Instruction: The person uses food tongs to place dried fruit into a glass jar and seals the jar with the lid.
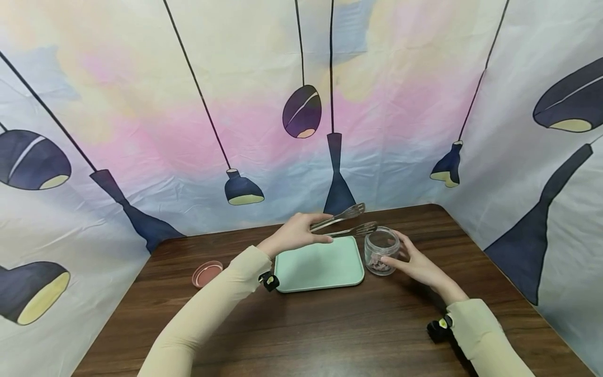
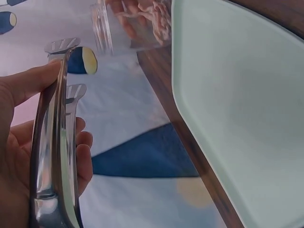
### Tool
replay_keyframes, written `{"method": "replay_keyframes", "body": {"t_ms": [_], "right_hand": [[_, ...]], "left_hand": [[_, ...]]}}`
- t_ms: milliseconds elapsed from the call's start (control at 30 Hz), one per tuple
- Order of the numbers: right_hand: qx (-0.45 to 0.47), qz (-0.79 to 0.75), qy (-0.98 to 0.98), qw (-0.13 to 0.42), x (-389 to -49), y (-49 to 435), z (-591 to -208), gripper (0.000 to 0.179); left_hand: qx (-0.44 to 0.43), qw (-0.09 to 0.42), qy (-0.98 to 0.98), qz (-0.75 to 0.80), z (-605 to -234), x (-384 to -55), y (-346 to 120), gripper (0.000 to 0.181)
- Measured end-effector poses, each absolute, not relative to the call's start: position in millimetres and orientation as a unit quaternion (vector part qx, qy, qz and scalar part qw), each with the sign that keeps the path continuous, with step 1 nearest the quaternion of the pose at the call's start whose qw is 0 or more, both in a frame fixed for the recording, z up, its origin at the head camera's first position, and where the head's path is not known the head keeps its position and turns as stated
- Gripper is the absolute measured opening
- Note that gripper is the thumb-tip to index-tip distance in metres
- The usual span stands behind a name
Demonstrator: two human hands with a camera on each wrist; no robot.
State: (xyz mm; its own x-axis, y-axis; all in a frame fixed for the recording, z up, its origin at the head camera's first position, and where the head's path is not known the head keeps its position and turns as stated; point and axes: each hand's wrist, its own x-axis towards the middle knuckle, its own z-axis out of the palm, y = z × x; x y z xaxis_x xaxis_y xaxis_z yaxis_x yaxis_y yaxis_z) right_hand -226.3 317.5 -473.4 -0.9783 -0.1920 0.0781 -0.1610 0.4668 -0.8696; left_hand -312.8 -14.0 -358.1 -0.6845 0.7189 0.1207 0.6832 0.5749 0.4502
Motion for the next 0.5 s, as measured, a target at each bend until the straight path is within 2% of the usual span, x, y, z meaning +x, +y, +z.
{"method": "replay_keyframes", "body": {"t_ms": [500], "right_hand": [[-0.097, -0.501, 0.86, 0.021, -226.6, 317.9, -470.7, 0.093]], "left_hand": [[0.316, 0.012, 0.911, 0.265, -358.6, -321.6, -69.2, 0.071]]}}
